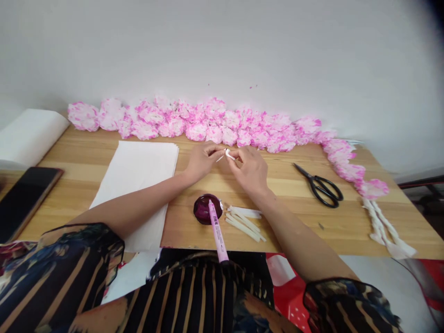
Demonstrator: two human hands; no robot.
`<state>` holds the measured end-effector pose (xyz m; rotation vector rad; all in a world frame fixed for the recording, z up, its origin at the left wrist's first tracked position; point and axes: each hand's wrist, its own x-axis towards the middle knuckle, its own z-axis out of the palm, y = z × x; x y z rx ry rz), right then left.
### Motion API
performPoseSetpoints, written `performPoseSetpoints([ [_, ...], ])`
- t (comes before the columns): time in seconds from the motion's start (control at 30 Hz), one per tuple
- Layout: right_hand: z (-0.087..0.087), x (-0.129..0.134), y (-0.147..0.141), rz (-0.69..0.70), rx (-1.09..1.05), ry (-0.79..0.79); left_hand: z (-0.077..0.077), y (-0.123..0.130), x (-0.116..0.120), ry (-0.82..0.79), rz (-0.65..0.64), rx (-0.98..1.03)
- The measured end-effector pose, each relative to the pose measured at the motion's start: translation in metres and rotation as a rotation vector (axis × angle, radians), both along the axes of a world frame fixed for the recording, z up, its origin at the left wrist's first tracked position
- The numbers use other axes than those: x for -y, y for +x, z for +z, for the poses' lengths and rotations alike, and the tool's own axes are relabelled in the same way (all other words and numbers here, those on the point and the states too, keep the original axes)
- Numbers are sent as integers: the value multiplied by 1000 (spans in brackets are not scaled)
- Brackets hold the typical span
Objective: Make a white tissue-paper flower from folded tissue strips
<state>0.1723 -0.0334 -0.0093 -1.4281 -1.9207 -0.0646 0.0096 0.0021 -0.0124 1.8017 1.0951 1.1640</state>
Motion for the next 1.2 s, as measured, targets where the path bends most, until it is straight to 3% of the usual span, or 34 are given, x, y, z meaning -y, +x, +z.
performPoseSetpoints([
  [0.13, 13, 0, 9, 81, -120, -139, -4, -4, -5, 69, -62, -56],
  [0.2, 19, -2, 15, 172, -266, -254, -7, -6, -9, 90, -103, -39],
  [0.3, 24, -6, 25, 204, -475, -321, -9, -8, -12, 113, -185, 26],
  [0.53, 18, -14, 35, 371, -599, -542, -4, -6, -7, -61, -178, 149],
  [0.9, 10, -12, 22, 353, -644, -489, 2, -2, 2, -123, -131, 221],
  [1.2, 10, -7, 17, 288, -268, -215, 4, -2, 3, -97, -109, 227],
])
